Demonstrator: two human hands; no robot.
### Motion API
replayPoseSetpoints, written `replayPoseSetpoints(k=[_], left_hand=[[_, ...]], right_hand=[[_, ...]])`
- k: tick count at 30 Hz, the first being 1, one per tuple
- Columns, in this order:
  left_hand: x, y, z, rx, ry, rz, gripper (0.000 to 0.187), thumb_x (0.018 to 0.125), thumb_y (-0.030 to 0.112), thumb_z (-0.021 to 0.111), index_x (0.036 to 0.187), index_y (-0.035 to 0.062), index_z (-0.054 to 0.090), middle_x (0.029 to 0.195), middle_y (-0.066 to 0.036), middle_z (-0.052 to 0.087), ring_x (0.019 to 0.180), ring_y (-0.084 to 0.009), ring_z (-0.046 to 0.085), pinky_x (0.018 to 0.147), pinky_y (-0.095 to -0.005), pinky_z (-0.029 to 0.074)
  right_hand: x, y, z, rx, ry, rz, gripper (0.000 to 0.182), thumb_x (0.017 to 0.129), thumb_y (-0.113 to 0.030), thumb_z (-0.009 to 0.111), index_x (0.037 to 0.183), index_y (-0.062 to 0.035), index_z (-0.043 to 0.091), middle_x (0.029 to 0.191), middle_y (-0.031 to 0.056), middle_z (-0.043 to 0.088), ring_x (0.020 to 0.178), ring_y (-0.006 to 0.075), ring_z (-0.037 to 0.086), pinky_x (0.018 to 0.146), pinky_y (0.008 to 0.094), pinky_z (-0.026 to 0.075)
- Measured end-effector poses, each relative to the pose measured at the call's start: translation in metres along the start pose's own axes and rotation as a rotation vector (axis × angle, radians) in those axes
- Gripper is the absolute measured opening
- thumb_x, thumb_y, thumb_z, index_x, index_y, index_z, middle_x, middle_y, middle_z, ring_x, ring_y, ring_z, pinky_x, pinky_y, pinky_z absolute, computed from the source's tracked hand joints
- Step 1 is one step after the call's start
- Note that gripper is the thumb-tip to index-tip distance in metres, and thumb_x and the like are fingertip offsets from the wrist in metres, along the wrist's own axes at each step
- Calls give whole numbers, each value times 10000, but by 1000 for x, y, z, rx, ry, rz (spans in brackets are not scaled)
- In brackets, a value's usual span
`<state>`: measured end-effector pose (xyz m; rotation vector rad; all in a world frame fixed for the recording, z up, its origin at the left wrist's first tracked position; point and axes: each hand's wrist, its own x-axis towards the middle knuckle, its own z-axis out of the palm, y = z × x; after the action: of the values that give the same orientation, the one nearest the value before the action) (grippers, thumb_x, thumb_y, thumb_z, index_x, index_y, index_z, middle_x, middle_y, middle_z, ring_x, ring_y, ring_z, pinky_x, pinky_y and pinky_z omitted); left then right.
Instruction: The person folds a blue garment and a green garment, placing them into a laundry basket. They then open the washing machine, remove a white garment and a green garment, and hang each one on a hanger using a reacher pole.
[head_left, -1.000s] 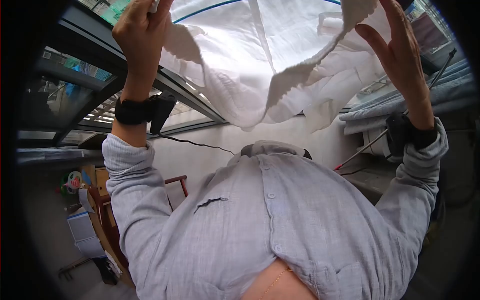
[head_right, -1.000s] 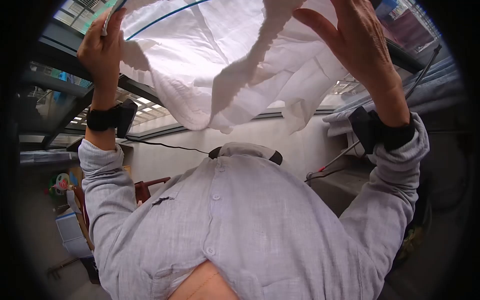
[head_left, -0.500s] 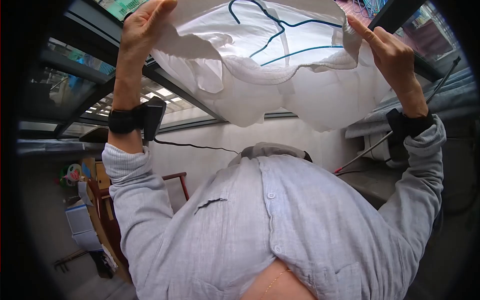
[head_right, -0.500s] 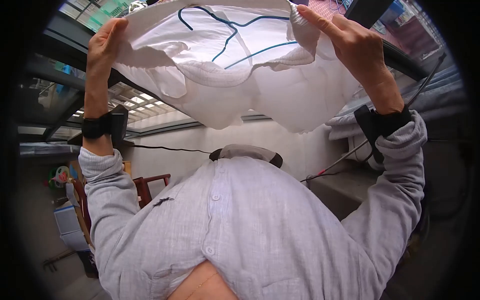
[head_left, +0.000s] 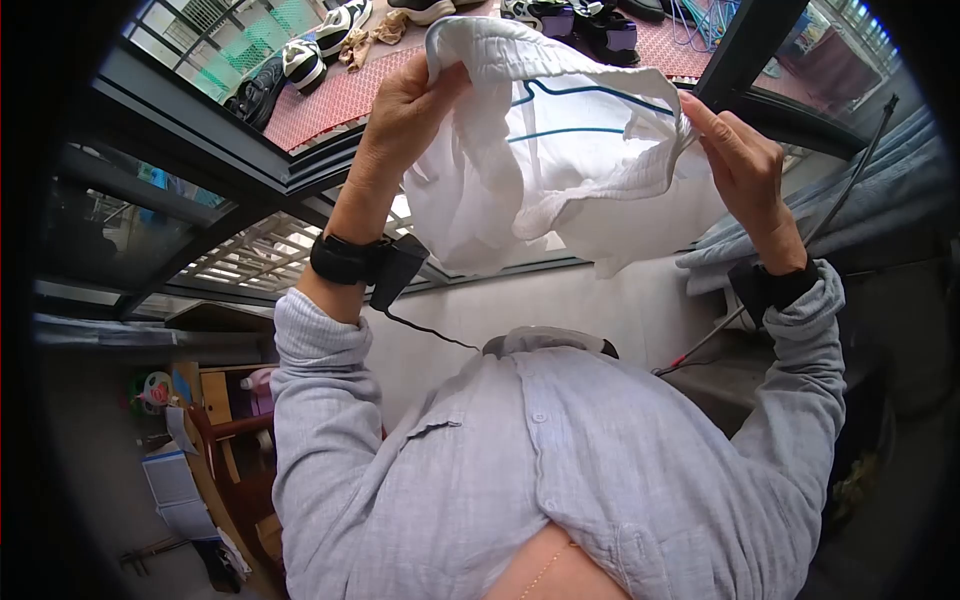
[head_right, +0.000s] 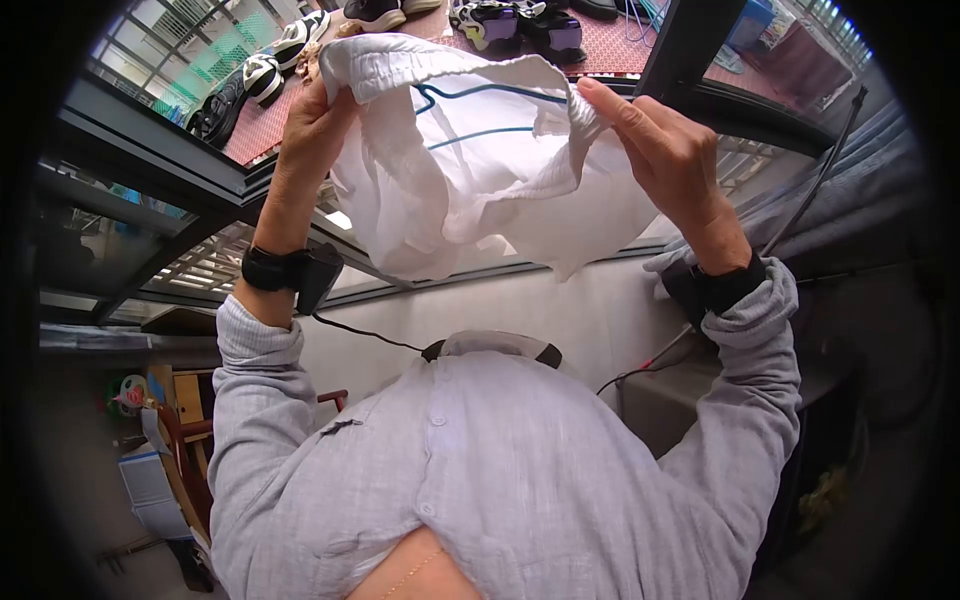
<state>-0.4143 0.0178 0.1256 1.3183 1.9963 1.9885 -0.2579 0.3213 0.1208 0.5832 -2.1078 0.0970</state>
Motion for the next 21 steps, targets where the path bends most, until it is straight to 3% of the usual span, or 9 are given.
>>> replayPoseSetpoints(k=[2,6,7,10,13,14,17,18,21], left_hand=[[6,-5,5,-242,-22,-117,259,866,221,611,1035,24,615,878,-9,625,811,-69,574,698,-202,471],[21,1,3,87,-42,15,268,840,196,638,1073,67,608,862,-12,622,758,-76,581,691,-204,475],[22,7,-6,125,-18,-26,439,798,265,683,1173,93,535,984,-64,603,850,-125,583,700,-229,488],[9,17,20,508,12,256,710,710,414,733,1257,98,408,1178,-126,492,1087,-242,489,834,-359,468],[5,-1,61,909,77,507,648,689,179,732,1232,63,398,1123,-142,496,1127,-298,467,889,-385,430],[8,-6,60,906,145,584,461,692,46,655,1131,35,512,1072,-152,541,1022,-295,539,834,-348,463],[15,3,43,480,6,306,233,728,-10,544,950,2,614,923,-133,616,802,-254,608,736,-322,497],[17,5,42,339,76,192,206,724,-30,467,824,-11,646,769,-95,640,627,-176,594,636,-279,501],[29,1,16,22,45,-224,220,715,-19,474,857,-7,641,735,-56,625,638,-116,579,617,-243,487]], right_hand=[[-9,-3,-6,13,-31,35,473,785,-70,636,1222,-232,552,600,16,508,475,131,495,428,279,441],[-24,1,-16,-67,-197,175,477,770,-69,631,1211,-235,557,630,32,548,505,166,541,442,281,454],[-23,-2,-18,-67,-206,186,480,770,-69,631,1214,-235,554,632,34,550,507,164,543,443,281,455],[-26,-7,-20,-53,-212,198,485,767,-68,631,1214,-239,554,619,31,539,502,156,538,442,283,457],[-19,-16,-21,-82,-223,211,485,765,-67,632,1208,-250,561,605,23,525,482,150,518,432,281,445],[-20,-16,-21,-111,-239,201,484,765,-65,631,1207,-250,562,600,22,519,476,149,512,428,280,439],[-26,-8,-31,-201,-285,151,478,765,-60,628,1202,-243,568,583,20,502,462,147,492,418,276,423],[-25,-6,-35,-213,-307,111,472,767,-59,625,1200,-238,571,576,20,496,459,146,487,415,274,419],[-20,-9,-41,-131,-270,53,467,766,-45,625,1197,-219,576,570,20,492,461,145,484,416,270,418]])
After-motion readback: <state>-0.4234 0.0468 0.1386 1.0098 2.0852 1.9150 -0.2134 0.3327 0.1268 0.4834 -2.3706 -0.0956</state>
